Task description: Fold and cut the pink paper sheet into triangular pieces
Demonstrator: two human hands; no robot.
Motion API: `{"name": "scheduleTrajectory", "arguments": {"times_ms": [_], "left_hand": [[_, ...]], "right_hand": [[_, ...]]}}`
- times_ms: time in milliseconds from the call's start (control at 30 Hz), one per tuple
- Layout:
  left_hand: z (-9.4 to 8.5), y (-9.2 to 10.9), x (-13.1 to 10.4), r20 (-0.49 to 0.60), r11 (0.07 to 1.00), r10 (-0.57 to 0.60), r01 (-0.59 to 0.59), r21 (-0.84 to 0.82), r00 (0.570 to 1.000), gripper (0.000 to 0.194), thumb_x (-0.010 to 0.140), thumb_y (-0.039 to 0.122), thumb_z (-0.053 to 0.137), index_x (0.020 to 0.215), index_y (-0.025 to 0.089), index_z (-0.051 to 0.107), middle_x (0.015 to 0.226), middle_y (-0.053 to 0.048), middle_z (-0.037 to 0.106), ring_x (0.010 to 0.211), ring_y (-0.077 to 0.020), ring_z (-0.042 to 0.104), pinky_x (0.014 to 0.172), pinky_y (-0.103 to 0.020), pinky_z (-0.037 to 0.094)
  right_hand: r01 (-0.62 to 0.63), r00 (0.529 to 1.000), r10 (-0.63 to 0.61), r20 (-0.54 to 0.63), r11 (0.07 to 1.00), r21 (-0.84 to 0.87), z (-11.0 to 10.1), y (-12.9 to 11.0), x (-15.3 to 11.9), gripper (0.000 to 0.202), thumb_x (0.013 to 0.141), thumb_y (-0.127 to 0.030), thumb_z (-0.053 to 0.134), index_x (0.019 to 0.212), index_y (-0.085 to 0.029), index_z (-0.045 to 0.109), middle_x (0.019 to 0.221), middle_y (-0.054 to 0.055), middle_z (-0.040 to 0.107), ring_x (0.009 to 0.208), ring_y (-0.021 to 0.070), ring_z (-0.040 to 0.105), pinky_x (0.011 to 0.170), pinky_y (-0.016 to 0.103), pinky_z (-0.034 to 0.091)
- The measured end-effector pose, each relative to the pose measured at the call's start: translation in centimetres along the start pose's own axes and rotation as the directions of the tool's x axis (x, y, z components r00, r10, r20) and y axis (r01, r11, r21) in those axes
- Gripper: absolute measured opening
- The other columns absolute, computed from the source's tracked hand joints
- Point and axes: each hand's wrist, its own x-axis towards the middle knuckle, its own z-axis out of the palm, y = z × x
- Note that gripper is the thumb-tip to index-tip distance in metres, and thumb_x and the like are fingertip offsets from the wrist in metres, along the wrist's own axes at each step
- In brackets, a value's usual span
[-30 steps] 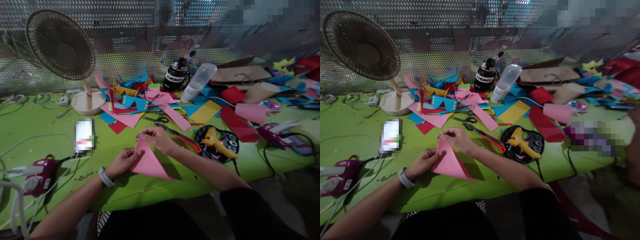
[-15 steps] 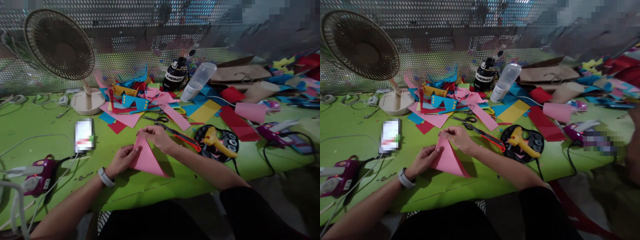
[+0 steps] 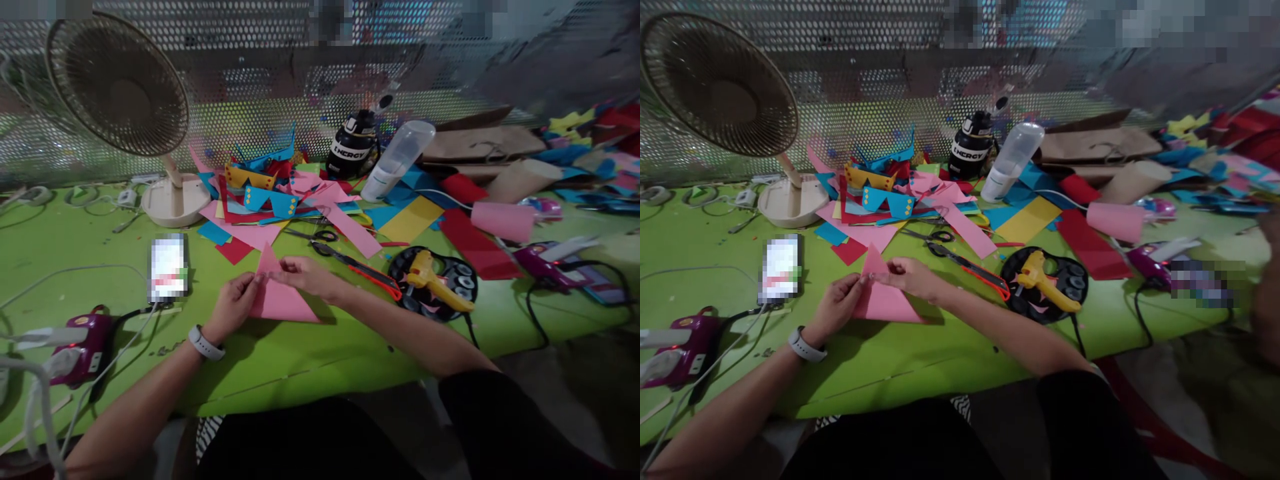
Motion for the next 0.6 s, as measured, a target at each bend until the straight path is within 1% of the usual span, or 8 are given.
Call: {"name": "scheduleTrajectory", "arguments": {"times_ms": [67,133,267,367,433,500,567,600], "left_hand": [[-0.4,0.1,0.4,-0.066,1.0,-0.017,0.018,0.009,0.998,0.043,0.088,0.052,0.053,0.062,0.018,0.046,0.059,0.004,0.038,0.057,-0.0102,0.035,0.053,-0.023,0.027],[-0.7,0.1,0.7,-0.098,0.999,-0.045,0.045,-0.008,0.994,0.043,0.087,0.052,0.053,0.063,0.018,0.045,0.059,0.004,0.037,0.056,-0.0101,0.034,0.051,-0.024,0.026],[-1.1,-0.4,1.2,-0.13,0.998,-0.062,0.062,-0.008,0.99,0.041,0.089,0.051,0.051,0.064,0.019,0.043,0.06,0.004,0.037,0.055,-0.01,0.033,0.051,-0.024,0.026],[-1.3,-1.1,1.5,-0.155,0.991,-0.035,0.054,0.119,0.987,0.04,0.09,0.048,0.049,0.063,0.02,0.04,0.058,0.004,0.036,0.055,-0.0105,0.035,0.053,-0.025,0.026],[-1.4,-1.5,1.7,-0.157,0.976,-0.015,0.048,0.213,0.987,0.038,0.09,0.044,0.047,0.062,0.02,0.038,0.057,0.004,0.036,0.056,-0.0109,0.037,0.054,-0.025,0.026],[-1.5,-1.6,1.9,-0.151,0.955,-0.003,0.048,0.294,0.988,0.037,0.091,0.041,0.044,0.062,0.021,0.036,0.056,0.005,0.036,0.055,-0.0113,0.037,0.055,-0.026,0.026],[-1.6,-1.6,2.0,-0.144,0.929,0.002,0.052,0.367,0.99,0.036,0.092,0.037,0.043,0.061,0.021,0.034,0.055,0.004,0.036,0.054,-0.0116,0.036,0.055,-0.026,0.025],[-1.7,-1.5,2.0,-0.136,0.916,-0.002,0.057,0.397,0.991,0.035,0.092,0.036,0.043,0.061,0.021,0.033,0.054,0.004,0.036,0.053,-0.0118,0.036,0.056,-0.027,0.025]], "right_hand": [[-0.074,0.992,0.073,0.104,0.997,0.002,-0.1,0.3,0.0,0.041,0.057,-0.044,0.087,0.076,-0.017,0.062,0.071,-0.003,0.063,0.068,0.0121,0.056,0.063,0.025,0.044],[-0.133,0.98,0.126,0.152,0.991,0.035,-0.4,0.8,0.1,0.044,0.051,-0.039,0.09,0.077,-0.017,0.063,0.073,-0.002,0.066,0.069,0.0132,0.06,0.064,0.026,0.046],[-0.187,0.974,0.183,0.133,0.982,0.022,-1.0,1.7,0.5,0.045,0.048,-0.039,0.092,0.073,-0.017,0.062,0.073,-0.001,0.068,0.067,0.0124,0.061,0.061,0.024,0.048],[-0.137,0.983,0.148,0.109,0.985,-0.104,-1.3,1.9,0.7,0.043,0.057,-0.046,0.087,0.078,-0.016,0.064,0.074,0.0,0.067,0.067,0.0129,0.061,0.06,0.025,0.048],[-0.072,0.993,0.093,0.071,0.963,-0.261,-1.4,1.9,0.6,0.039,0.068,-0.047,0.08,0.084,-0.015,0.065,0.077,0.003,0.068,0.07,0.0154,0.063,0.063,0.028,0.05],[0.04,0.999,-0.05,-0.01,0.883,-0.467,-1.2,1.9,0.2,0.033,0.081,-0.045,0.07,0.094,-0.015,0.067,0.088,0.008,0.072,0.08,0.0201,0.067,0.073,0.035,0.053],[0.182,0.965,-0.262,-0.024,0.728,-0.661,-0.7,2.0,-0.4,0.033,0.091,-0.042,0.058,0.11,-0.016,0.067,0.108,0.012,0.071,0.1,0.0247,0.066,0.087,0.042,0.053],[0.252,0.938,-0.346,0.023,0.634,-0.731,-0.5,2.2,-0.8,0.037,0.094,-0.042,0.053,0.119,-0.016,0.065,0.119,0.013,0.069,0.11,0.0259,0.064,0.094,0.044,0.051]]}}
